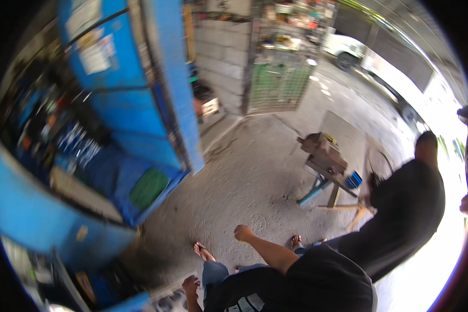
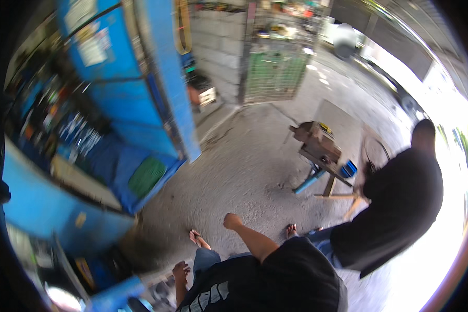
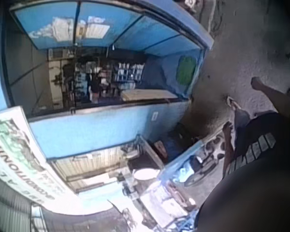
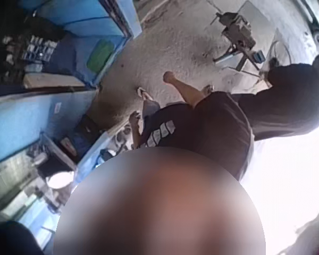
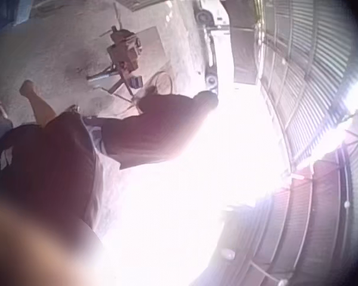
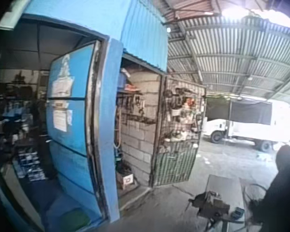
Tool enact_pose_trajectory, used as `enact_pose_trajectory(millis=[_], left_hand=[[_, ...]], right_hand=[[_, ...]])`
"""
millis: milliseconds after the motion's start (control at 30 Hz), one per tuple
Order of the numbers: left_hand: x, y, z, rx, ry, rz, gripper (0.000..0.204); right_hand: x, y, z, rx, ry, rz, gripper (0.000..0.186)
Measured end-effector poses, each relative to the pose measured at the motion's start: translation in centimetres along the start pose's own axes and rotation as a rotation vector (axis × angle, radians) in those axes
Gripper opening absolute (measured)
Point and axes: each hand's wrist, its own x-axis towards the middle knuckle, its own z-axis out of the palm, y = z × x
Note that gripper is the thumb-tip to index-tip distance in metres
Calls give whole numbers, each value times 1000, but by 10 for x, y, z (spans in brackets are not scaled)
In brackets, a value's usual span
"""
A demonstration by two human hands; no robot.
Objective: The person retrieves a package of zip ties from a shelf, opens it, and walks to a white van with its hood open. They then use the zip ties to secure and organize wires inside the engine bay.
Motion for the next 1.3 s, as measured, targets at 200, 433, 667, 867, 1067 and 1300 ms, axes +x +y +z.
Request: enact_pose_trajectory(millis=[200,433,667,867,1067,1300], left_hand=[[110,176,-21,145,38,-116,17],[264,365,-34,435,-95,10,14],[364,441,-7,443,-77,123,25],[357,430,-28,366,19,-53,19],[333,386,-34,182,371,-170,16],[338,344,-29,-102,534,-449,31]], right_hand=[[49,-64,-23,186,-8,261,30],[37,-43,-25,544,34,838,39],[29,-9,13,443,-253,858,33],[165,-60,-84,640,-212,881,18],[378,-116,-210,972,-248,688,21],[523,-221,-270,966,-376,259,14]])
